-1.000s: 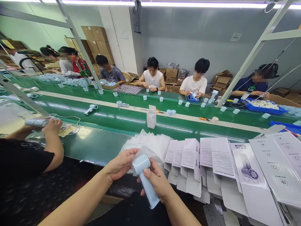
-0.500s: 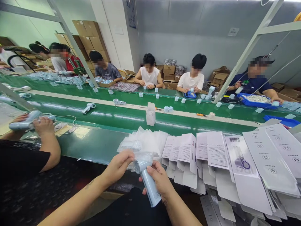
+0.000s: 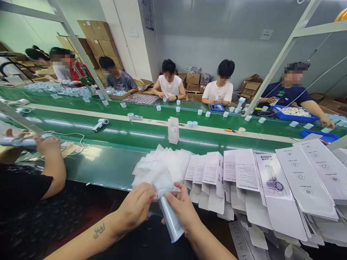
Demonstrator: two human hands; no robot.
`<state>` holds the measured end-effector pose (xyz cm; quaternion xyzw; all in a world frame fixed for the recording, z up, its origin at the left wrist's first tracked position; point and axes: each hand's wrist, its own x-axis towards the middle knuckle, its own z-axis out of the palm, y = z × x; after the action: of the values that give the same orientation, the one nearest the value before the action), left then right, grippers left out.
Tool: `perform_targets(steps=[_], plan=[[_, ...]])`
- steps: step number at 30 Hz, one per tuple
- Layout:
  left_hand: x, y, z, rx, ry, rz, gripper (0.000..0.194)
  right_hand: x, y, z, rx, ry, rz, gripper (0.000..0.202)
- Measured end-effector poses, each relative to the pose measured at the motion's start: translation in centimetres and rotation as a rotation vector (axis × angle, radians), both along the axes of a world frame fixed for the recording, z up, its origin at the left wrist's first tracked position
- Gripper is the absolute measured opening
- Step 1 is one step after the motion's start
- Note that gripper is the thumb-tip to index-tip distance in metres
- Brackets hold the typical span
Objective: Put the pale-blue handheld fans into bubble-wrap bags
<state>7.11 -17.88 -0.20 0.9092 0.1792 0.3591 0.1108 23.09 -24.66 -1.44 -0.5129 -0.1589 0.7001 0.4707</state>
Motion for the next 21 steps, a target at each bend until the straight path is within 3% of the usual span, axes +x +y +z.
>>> perform_targets(steps=[2,4,8,12,15,17,21], plan=[[0.0,-0.8,0.3,0.001,0.073,-0.027,0.015,0.0,-0.3,-0.1,0.017,0.005,0.036,0.082],[-0.1,-1.6,0.1,0.026,0.174,-0.042,0.014,-0.2,-0.5,-0.5,0.032,0.046,0.025,0.07],[-0.7,-2.0,-1.0,0.099,0.308,-0.102,0.018,-0.6,-0.7,-1.2,-0.122,0.026,-0.129,0.057],[-1.3,-1.5,-1.2,-0.05,0.253,-0.071,0.014,-0.4,-1.0,-0.7,-0.116,-0.119,-0.141,0.042],[-1.3,-1.3,-0.6,-0.323,0.234,-0.121,0.014,0.3,-2.2,0.2,-0.064,-0.371,-0.039,0.033],[-1.0,-1.2,-0.2,-0.516,0.254,-0.12,0.015,1.2,-3.5,0.8,0.015,-0.671,0.084,0.032],[0.4,-1.2,0.4,-0.746,0.342,-0.183,0.021,2.5,-6.5,2.6,0.103,-1.179,0.349,0.034]])
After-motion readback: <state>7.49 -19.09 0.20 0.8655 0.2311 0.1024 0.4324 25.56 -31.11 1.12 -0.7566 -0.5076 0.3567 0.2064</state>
